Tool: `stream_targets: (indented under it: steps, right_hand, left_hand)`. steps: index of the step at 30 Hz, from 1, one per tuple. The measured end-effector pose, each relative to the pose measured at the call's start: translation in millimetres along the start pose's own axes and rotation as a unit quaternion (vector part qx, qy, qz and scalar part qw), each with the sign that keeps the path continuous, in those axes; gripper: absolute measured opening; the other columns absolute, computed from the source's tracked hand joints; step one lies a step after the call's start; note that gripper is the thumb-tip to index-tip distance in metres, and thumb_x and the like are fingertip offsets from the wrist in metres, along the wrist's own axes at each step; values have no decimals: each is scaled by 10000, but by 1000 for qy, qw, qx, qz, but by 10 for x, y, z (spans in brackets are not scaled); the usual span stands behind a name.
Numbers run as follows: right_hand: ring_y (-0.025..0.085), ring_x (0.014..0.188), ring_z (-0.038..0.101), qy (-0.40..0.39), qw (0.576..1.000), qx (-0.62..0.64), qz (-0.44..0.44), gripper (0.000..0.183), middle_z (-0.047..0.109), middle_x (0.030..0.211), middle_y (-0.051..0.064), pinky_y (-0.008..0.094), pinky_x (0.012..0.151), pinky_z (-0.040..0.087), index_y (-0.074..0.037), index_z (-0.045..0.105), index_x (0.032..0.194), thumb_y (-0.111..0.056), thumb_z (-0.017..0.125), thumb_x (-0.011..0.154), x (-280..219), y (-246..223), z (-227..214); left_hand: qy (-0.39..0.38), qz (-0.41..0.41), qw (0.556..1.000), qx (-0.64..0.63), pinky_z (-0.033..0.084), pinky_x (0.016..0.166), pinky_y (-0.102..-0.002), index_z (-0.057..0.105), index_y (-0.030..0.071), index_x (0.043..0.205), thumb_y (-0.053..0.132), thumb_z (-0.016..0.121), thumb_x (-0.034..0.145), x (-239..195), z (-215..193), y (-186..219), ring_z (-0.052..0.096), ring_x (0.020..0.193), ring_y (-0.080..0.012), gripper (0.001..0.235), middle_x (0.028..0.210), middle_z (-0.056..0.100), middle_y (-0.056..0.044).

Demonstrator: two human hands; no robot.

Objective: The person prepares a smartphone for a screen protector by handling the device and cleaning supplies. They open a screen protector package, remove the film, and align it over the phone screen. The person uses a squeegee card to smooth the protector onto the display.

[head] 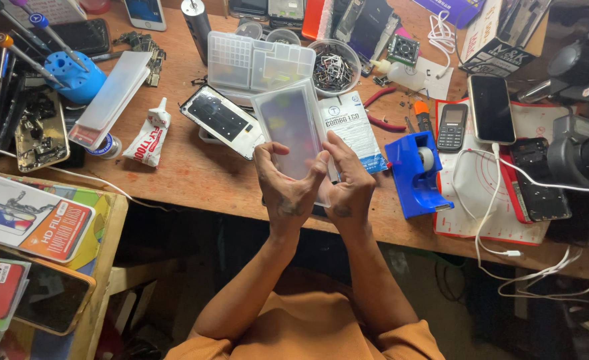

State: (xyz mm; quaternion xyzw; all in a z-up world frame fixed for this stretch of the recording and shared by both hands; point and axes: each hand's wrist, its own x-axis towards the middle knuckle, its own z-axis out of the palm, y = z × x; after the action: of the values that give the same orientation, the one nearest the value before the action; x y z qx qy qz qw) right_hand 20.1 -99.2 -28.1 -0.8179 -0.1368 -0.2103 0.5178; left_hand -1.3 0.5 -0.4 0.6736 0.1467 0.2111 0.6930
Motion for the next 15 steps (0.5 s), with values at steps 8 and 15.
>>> stream_targets:
  steps: [8,15]
  right_hand:
    - [257,1162,655,-71,960,227,146,416,618,1328,192,378,976,606,105,564,1301,3,677,914,66,64,-45]
    - [157,1072,639,-99,941,263,191,135,652,1279,153,331,929,581,41,645,1043,4,703,927,133,451,-134]
  left_hand:
    - [-25,66,997,38,511,902,-364,439,16,1091,309,853,800,-20,-17,-35,538,1010,-210,585,1077,445,-125]
    - [-55,-25,998,8,532,800,-360,450,28,1051,393,844,750,50,-21,28,574,942,-209,615,1011,505,-121]
